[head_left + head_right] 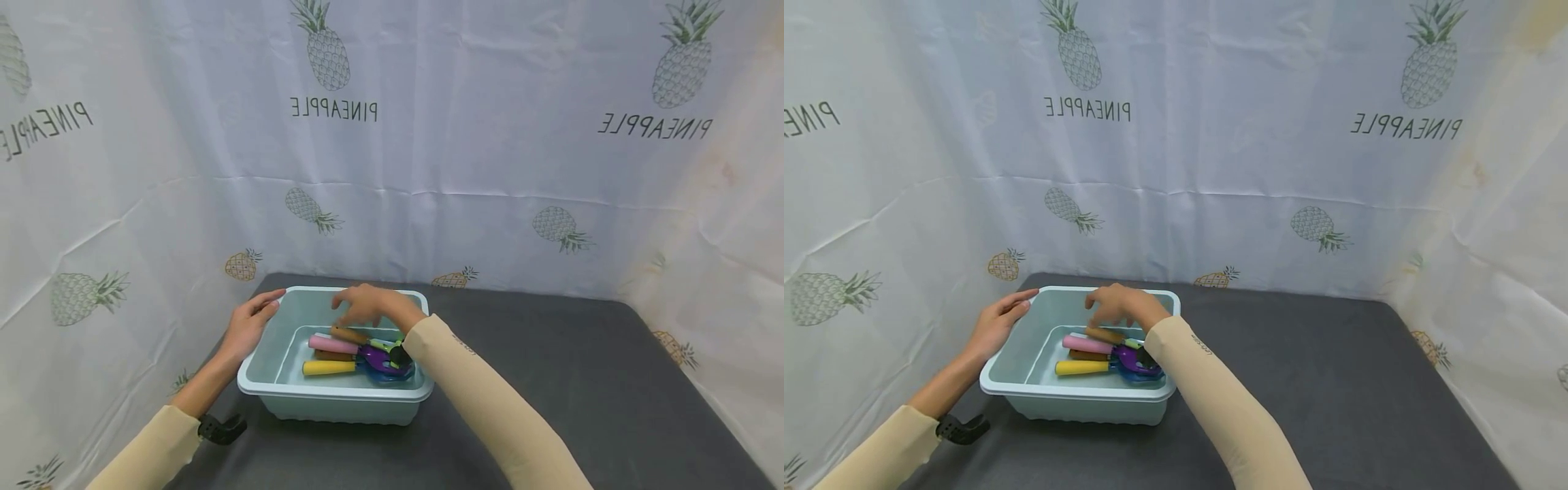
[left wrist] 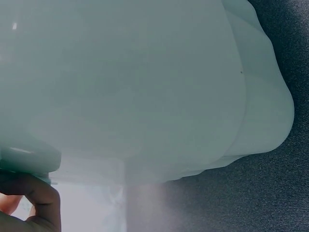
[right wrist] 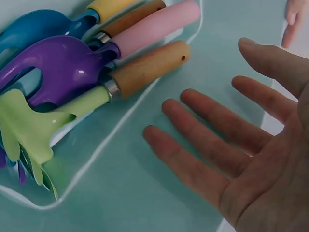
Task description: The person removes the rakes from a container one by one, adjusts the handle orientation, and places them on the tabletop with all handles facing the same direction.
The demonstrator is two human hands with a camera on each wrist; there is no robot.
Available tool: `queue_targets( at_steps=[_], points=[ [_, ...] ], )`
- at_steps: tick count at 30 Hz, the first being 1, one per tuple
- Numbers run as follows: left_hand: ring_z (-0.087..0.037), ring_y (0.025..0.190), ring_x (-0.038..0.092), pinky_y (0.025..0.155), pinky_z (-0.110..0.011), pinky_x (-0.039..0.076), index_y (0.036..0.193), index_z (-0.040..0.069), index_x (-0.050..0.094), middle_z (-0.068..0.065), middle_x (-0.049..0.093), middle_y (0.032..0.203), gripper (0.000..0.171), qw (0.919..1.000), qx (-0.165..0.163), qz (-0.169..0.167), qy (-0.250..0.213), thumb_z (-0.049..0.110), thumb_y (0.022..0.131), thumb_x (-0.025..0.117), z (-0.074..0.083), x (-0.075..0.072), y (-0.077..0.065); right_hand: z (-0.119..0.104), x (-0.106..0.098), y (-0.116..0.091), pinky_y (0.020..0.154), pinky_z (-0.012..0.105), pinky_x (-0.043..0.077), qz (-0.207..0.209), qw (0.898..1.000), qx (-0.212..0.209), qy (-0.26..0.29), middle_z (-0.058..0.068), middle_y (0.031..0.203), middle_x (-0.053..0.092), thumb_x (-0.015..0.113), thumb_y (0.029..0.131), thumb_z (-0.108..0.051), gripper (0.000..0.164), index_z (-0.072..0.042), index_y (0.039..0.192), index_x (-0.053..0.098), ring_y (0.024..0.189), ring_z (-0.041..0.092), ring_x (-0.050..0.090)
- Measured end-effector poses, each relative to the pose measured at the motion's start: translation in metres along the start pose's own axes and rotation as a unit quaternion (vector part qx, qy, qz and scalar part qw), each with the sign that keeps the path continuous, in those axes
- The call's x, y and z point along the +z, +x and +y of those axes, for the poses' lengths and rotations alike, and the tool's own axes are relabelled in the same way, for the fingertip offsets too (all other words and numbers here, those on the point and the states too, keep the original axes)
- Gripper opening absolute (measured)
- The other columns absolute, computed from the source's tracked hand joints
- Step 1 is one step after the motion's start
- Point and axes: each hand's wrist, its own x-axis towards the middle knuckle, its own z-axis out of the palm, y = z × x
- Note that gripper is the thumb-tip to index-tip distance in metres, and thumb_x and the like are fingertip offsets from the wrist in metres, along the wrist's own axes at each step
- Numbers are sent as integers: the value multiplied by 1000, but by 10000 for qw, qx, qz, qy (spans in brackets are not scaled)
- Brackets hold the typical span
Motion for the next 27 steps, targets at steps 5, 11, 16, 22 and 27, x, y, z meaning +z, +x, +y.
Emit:
queue_targets(
  at_steps=[5,11,16,22,27],
  points=[
    [-35,134,54,102,-41,46,152,7,52,-21,55,151,45,10000,-21,-13,9,28,112,44,2,-1,-1,1,7,2,85,50,62,-204,9990,374,156,8,152,51,64,102,-31,43,-24,144,57,118,24,60],
    [-35,134,54,100,-38,46,152,8,52,-21,55,150,46,10000,-86,-4,-39,28,112,44,2,-2,-2,2,11,5,89,53,60,-299,9982,521,17,5,147,54,65,100,-31,43,-25,142,59,113,23,61],
    [-34,134,54,97,-31,46,152,9,52,-20,55,150,46,9999,-122,-8,-66,30,112,45,2,-1,-2,5,15,7,87,51,60,-285,9975,644,-55,4,145,55,68,98,-33,42,-29,139,60,111,23,60],
    [-34,135,54,94,-27,45,152,9,51,-20,55,151,46,9998,-175,-40,-83,29,112,44,3,-1,-2,7,18,8,85,49,60,-440,9958,798,-66,6,146,54,71,97,-34,45,-36,140,59,107,24,61],
    [-34,134,54,93,-24,45,152,8,51,-20,55,151,46,9999,-144,-2,-51,30,112,44,3,-1,-3,11,22,12,87,50,60,-524,9956,774,-46,5,149,53,74,95,-33,51,-39,143,57,113,25,62]
  ],
)
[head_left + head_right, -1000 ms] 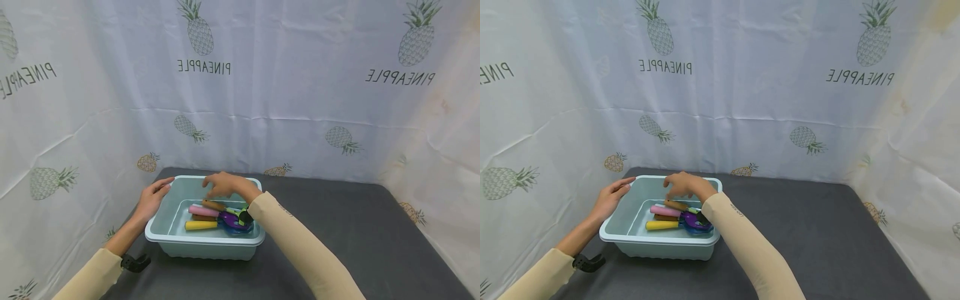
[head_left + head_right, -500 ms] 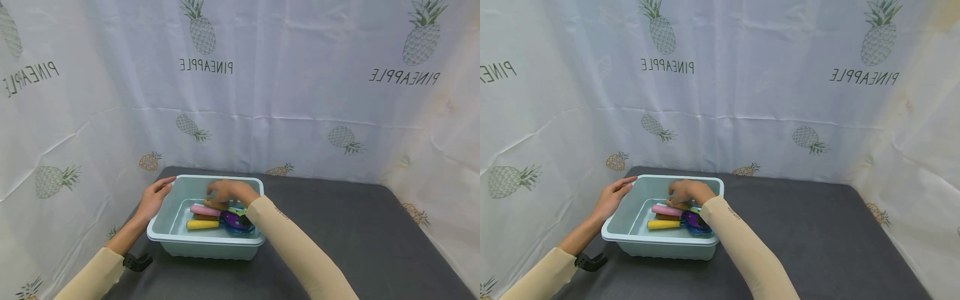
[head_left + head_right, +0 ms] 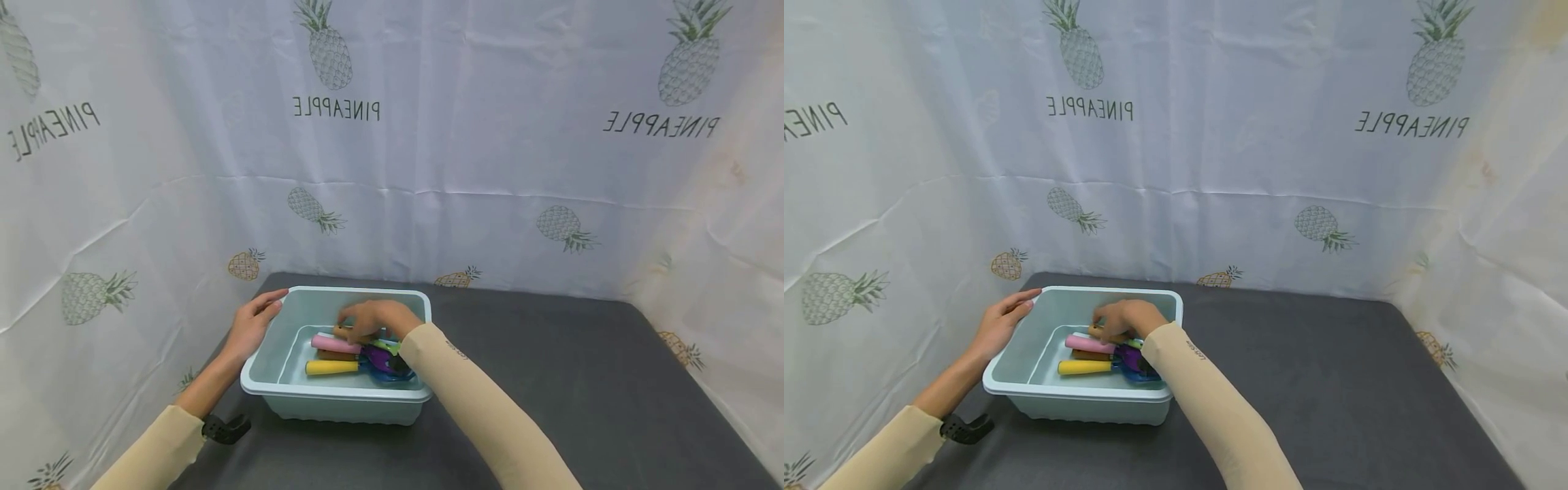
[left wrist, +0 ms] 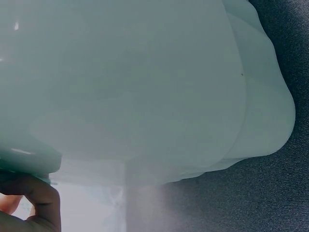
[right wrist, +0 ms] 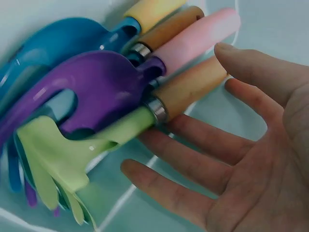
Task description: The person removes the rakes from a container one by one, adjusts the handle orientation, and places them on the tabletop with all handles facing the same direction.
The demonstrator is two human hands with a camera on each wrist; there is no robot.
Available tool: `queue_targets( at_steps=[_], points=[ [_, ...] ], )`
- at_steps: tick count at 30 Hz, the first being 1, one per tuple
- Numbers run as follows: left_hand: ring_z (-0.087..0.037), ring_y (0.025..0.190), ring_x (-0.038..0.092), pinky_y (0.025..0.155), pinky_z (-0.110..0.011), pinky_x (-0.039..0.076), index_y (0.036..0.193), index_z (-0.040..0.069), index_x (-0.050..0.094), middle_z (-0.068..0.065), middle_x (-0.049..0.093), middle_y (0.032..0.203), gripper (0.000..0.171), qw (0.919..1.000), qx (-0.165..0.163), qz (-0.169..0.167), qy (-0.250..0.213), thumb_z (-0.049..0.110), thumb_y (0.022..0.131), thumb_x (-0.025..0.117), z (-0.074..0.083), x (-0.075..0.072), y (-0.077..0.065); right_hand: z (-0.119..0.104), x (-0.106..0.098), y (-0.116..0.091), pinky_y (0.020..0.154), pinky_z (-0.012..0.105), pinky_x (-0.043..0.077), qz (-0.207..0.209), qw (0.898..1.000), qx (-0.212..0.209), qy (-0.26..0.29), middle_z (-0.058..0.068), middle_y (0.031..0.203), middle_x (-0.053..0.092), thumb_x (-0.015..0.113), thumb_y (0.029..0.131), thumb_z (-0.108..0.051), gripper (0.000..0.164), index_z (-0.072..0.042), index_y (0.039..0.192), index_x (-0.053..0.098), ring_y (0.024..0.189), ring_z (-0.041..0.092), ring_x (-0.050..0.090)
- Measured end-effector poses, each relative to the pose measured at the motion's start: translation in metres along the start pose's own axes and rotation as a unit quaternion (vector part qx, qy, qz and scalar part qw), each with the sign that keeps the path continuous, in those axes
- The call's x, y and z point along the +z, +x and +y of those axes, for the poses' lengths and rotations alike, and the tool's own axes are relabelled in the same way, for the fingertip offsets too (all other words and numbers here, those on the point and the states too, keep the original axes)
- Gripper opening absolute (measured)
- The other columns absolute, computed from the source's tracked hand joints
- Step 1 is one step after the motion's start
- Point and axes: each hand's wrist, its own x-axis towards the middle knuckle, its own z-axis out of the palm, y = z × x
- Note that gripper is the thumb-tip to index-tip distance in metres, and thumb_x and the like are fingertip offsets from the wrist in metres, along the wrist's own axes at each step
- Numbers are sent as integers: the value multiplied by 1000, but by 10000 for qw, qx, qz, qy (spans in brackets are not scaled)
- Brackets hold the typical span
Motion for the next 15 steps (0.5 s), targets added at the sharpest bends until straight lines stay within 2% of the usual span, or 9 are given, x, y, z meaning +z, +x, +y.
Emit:
queue_targets(
  at_steps=[6,10,15],
  points=[
    [-33,133,54,89,-19,45,152,10,51,-20,56,150,47,10000,-18,4,7,31,112,44,-2,-1,-2,4,5,6,88,50,59,-36,9999,-132,91,5,155,49,76,94,-29,56,-41,145,55,124,26,58],
    [-33,134,54,92,-24,47,153,11,50,-20,55,151,47,9999,-132,-43,-59,33,112,44,-1,-1,-3,5,7,7,88,50,60,57,9997,-220,-52,6,154,50,76,93,-26,58,-41,145,55,123,26,57],
    [-33,134,54,97,-32,47,153,12,50,-19,54,152,47,9998,-153,-73,-53,33,112,44,0,1,0,6,8,4,78,45,61,255,9988,-287,-292,5,150,54,76,93,-23,57,-41,143,56,117,24,59]
  ],
)
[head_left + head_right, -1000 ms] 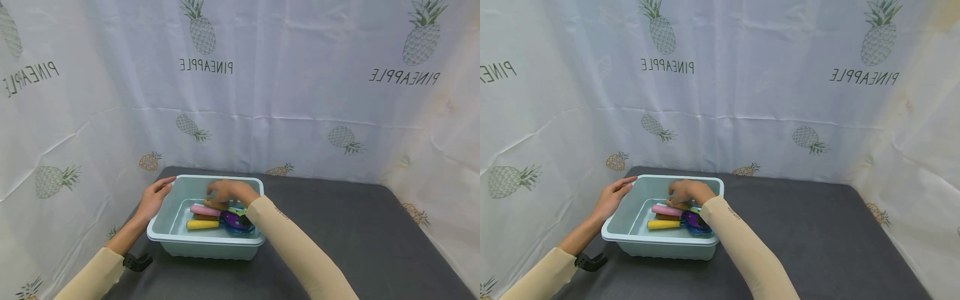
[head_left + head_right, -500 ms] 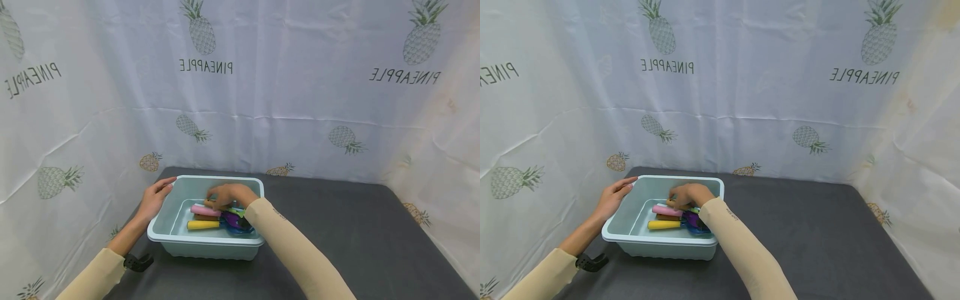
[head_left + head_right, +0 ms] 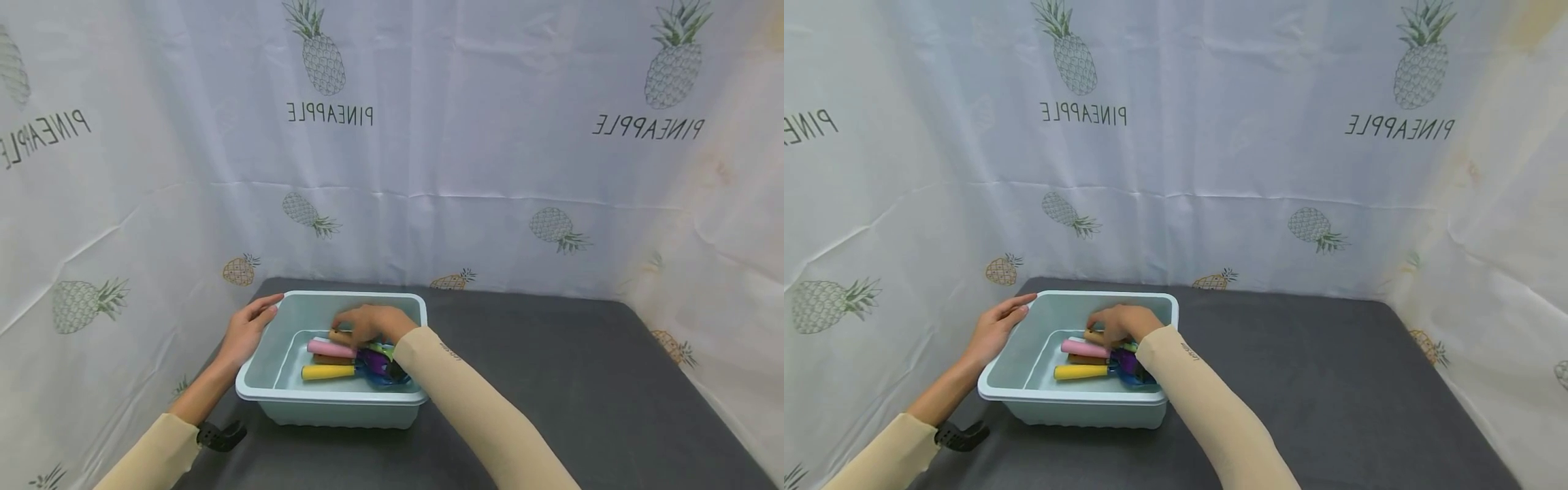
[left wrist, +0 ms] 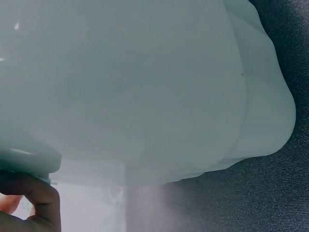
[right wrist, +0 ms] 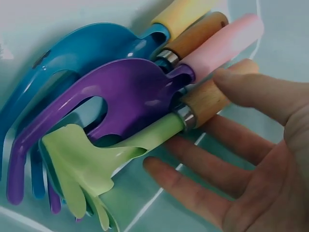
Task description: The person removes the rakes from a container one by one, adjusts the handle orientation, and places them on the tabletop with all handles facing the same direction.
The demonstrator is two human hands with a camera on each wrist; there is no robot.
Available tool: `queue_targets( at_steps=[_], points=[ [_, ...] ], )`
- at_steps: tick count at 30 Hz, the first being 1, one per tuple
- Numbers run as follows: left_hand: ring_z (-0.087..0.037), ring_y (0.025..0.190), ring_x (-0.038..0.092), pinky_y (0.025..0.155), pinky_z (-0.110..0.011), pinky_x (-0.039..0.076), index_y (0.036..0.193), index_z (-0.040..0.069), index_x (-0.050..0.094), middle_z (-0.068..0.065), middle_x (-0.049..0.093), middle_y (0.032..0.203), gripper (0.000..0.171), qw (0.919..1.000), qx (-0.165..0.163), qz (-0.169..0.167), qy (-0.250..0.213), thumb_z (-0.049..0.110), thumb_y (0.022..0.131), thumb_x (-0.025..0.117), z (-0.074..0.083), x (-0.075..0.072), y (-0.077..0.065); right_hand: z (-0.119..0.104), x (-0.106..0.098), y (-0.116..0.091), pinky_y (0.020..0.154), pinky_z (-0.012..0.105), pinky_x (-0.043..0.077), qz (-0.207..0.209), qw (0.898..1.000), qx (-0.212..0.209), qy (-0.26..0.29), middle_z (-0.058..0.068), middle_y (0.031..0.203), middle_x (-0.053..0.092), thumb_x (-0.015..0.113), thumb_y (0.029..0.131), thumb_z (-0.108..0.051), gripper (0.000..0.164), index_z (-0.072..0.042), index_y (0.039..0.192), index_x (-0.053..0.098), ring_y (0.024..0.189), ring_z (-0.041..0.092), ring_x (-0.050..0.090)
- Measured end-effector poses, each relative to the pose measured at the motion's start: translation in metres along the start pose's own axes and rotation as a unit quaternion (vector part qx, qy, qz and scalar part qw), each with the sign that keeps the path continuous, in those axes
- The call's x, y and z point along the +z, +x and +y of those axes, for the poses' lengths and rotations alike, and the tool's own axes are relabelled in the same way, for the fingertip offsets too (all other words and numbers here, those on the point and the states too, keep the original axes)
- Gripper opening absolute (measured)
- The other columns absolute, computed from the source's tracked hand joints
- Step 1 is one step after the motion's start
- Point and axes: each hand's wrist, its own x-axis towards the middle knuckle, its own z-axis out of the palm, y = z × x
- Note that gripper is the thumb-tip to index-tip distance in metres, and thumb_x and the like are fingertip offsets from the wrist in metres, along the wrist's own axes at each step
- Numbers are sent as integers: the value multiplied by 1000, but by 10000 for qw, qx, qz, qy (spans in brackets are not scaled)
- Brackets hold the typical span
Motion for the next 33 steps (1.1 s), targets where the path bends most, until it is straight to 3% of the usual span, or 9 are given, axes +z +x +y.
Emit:
queue_targets(
  at_steps=[6,12,19,27,33],
  points=[
    [-33,133,55,89,-21,47,154,12,50,-20,55,151,48,10000,29,-2,-43,34,112,44,-1,0,1,1,2,-3,72,38,61,200,9991,-198,-328,5,144,58,73,97,-20,51,-39,142,57,102,20,62],
    [-32,132,55,85,-17,48,154,12,49,-19,55,150,48,10000,38,-15,-83,35,112,44,-1,1,0,0,3,-4,68,34,59,367,9975,-147,-583,0,129,61,73,92,-8,52,-31,138,62,94,17,59],
    [-32,130,55,83,-15,48,154,12,49,-20,55,149,48,9999,22,5,-115,35,112,43,-1,1,-1,-1,3,-3,62,30,57,542,9926,-314,-1042,-1,135,64,77,92,-15,48,-32,136,66,92,14,59],
    [-32,129,57,86,-21,48,153,12,51,-20,57,147,47,10000,-31,52,6,34,112,44,1,0,-2,-5,1,1,84,27,52,730,9841,-907,-1341,-8,136,66,72,96,-15,47,-30,140,65,100,9,56],
    [-34,134,54,96,-32,50,155,13,49,-19,53,152,49,10000,-82,-12,-19,36,112,43,0,0,-2,-7,-2,-1,77,24,53,682,9849,-1054,-1192,-6,135,67,70,97,-14,47,-28,141,65,93,9,59]
  ],
)
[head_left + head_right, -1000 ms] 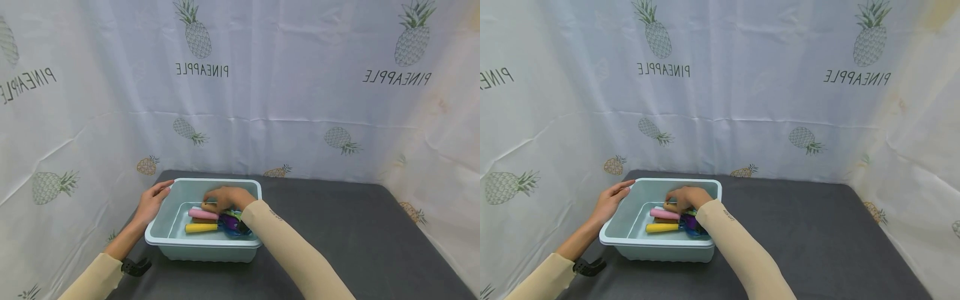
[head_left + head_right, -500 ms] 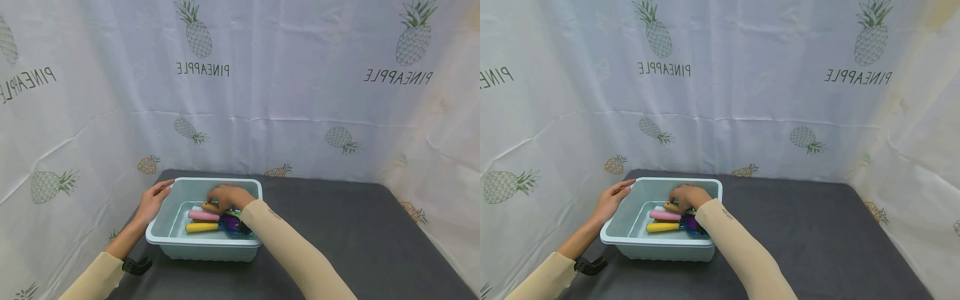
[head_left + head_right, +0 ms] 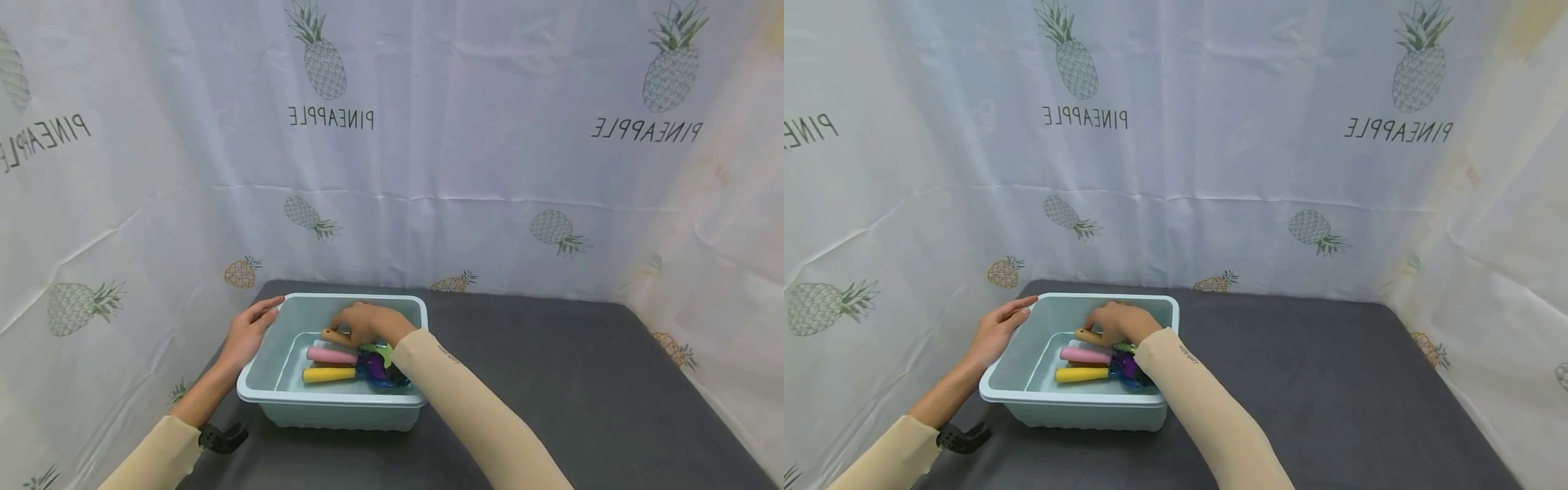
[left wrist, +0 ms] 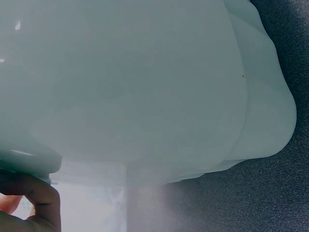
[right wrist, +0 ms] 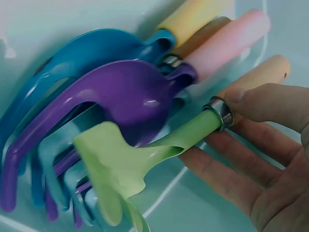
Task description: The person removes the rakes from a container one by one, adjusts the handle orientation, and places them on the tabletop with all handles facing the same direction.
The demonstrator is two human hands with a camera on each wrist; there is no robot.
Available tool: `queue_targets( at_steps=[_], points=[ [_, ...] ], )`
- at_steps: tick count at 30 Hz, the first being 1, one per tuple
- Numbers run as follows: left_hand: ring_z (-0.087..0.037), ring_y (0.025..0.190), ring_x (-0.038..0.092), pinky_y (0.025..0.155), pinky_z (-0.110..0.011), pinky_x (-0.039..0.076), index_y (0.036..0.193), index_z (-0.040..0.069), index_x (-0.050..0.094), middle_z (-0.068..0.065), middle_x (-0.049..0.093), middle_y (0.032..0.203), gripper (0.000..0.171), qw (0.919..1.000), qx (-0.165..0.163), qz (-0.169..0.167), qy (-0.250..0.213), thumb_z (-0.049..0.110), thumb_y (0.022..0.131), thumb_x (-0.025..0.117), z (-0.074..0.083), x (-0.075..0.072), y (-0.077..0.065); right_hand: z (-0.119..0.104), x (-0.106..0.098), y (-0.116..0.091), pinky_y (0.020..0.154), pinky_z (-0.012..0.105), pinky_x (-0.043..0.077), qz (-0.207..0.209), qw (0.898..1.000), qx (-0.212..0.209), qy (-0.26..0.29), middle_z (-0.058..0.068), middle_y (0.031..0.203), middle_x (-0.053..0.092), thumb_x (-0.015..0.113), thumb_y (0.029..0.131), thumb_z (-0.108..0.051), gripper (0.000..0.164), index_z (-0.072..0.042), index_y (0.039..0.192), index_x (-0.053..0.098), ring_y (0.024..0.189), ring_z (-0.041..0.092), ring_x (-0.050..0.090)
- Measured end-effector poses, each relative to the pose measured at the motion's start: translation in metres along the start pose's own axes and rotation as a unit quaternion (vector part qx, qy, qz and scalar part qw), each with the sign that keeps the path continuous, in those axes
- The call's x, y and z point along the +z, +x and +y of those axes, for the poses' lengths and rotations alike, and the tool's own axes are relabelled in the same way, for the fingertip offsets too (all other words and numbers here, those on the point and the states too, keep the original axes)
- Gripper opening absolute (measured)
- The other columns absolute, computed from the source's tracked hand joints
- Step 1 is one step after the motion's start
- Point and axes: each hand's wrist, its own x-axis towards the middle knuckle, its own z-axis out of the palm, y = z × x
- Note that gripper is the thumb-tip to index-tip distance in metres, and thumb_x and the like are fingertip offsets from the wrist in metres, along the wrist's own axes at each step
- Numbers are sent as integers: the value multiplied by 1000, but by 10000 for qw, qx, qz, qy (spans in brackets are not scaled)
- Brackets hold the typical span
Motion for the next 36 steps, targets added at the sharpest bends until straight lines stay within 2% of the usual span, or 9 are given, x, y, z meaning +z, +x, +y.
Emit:
queue_targets(
  at_steps=[5,8,11,18,27,29,31,34,36],
  points=[
    [-37,140,51,107,-47,49,155,12,48,-19,49,157,50,10000,23,-2,-25,37,112,42,-1,2,0,0,-4,-2,64,25,56,-276,9977,86,615,-1,124,67,70,95,-11,49,-25,142,64,82,12,62],
    [-38,142,50,110,-51,47,155,12,48,-19,48,158,51,10000,47,-23,-37,37,112,42,-1,3,0,-2,-6,-3,64,25,56,-419,9963,77,745,1,120,67,69,95,-9,51,-25,143,63,81,12,62],
    [-36,142,50,107,-44,49,155,12,48,-18,49,158,50,10000,49,-45,-43,37,112,43,-2,3,0,-4,-8,-3,65,24,54,-433,9971,-35,619,1,120,68,67,96,-9,53,-24,145,61,83,11,62],
    [-33,141,50,87,-10,43,155,13,49,-17,49,158,51,9999,126,-13,-22,38,111,45,-3,0,-1,-12,-18,-11,74,22,52,-187,9988,-418,189,2,116,73,65,98,-12,51,-23,148,58,88,10,63],
    [-33,142,49,88,-13,43,156,13,48,-17,48,159,52,9999,91,-54,-6,39,111,44,-4,-3,0,-14,-40,-31,75,22,52,26,9985,-538,21,-1,110,73,69,96,-14,54,-26,147,58,88,11,62],
    [-26,137,54,86,-10,43,155,12,49,-16,49,158,52,9999,141,-9,-8,39,111,45,-4,-3,1,-15,-47,-38,72,22,52,117,9983,-573,-23,-1,110,74,69,96,-14,55,-26,148,57,85,11,62],
    [-9,126,58,84,-8,44,154,12,50,-16,51,157,51,9998,210,45,-7,39,111,46,-5,-4,1,-17,-54,-44,69,22,50,190,9980,-605,-68,-1,109,73,69,95,-13,57,-24,150,56,82,11,60],
    [12,107,54,82,-7,46,153,12,51,-16,53,155,51,9996,264,104,-44,39,110,48,-5,-3,2,-19,-64,-55,65,21,45,276,9971,-687,-165,0,103,72,67,94,-10,58,-21,150,55,76,10,56],
    [19,100,50,82,-7,46,153,12,51,-16,53,155,51,9996,258,86,-72,38,110,48,-5,-2,3,-19,-71,-64,63,21,42,319,9967,-716,-195,-1,96,68,66,93,-8,59,-20,151,55,71,10,51]
  ],
)
